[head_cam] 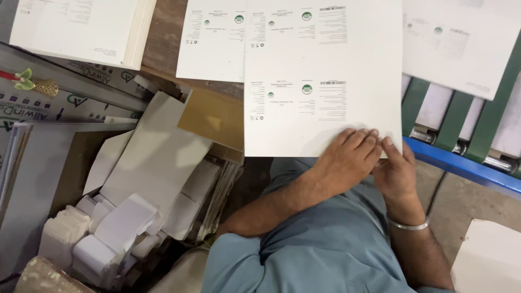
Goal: The person repeatedly picks up printed paper sheets from a stack on the left and feeds them one by one into a blue and green conveyor machine on the right. The hands move in a consistent loop, placing each sheet onto the rollers and retrieving the next from the pile.
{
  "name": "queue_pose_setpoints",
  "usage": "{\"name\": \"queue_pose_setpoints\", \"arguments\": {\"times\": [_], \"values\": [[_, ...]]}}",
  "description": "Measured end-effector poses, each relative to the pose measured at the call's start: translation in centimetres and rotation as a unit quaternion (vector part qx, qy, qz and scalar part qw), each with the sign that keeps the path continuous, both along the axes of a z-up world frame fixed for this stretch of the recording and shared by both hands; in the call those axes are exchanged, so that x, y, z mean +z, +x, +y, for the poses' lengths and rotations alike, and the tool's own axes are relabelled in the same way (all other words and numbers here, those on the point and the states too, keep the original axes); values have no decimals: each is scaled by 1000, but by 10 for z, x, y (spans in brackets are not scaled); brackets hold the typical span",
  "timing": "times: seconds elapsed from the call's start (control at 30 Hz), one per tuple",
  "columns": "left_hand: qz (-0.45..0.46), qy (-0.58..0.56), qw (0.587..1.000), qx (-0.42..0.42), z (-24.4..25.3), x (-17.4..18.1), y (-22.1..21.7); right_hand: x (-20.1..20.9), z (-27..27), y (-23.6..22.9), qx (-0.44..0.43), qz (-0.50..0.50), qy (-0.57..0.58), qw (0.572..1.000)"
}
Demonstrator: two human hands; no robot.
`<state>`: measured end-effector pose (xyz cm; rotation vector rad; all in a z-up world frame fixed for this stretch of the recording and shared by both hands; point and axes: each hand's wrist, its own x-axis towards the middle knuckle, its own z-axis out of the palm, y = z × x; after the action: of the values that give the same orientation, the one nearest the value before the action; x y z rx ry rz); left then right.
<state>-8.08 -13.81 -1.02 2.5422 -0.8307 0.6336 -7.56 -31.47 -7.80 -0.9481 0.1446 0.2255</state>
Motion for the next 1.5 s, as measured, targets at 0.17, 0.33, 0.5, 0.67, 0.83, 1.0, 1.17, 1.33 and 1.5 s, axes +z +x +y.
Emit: {"name": "queue_pose_setpoints", "arguments": {"times": [0.17,0.33,0.5,0.67,0.83,1.0,1.17,1.33,1.5], "values": [[64,42,996,-54,36,2,29,8,-28,8,-104,-26,-22,994],[117,67,985,104,96,15,74,4,-99,4,-256,-14,-48,965],[36,133,980,144,131,14,94,-17,-161,-25,-366,10,-72,928],[-26,135,981,138,136,14,91,-58,-175,-67,-412,50,-128,901],[-11,115,985,131,139,13,83,-87,-147,-111,-408,76,-107,904],[-12,93,986,135,140,8,82,-78,-136,-105,-399,75,-127,905],[-18,78,987,139,140,7,80,-66,-139,-42,-364,3,-91,927],[-34,59,988,141,139,0,84,-60,-127,23,-363,-58,-26,930],[-8,57,988,143,138,8,82,-66,-123,36,-286,21,-45,957]]}}
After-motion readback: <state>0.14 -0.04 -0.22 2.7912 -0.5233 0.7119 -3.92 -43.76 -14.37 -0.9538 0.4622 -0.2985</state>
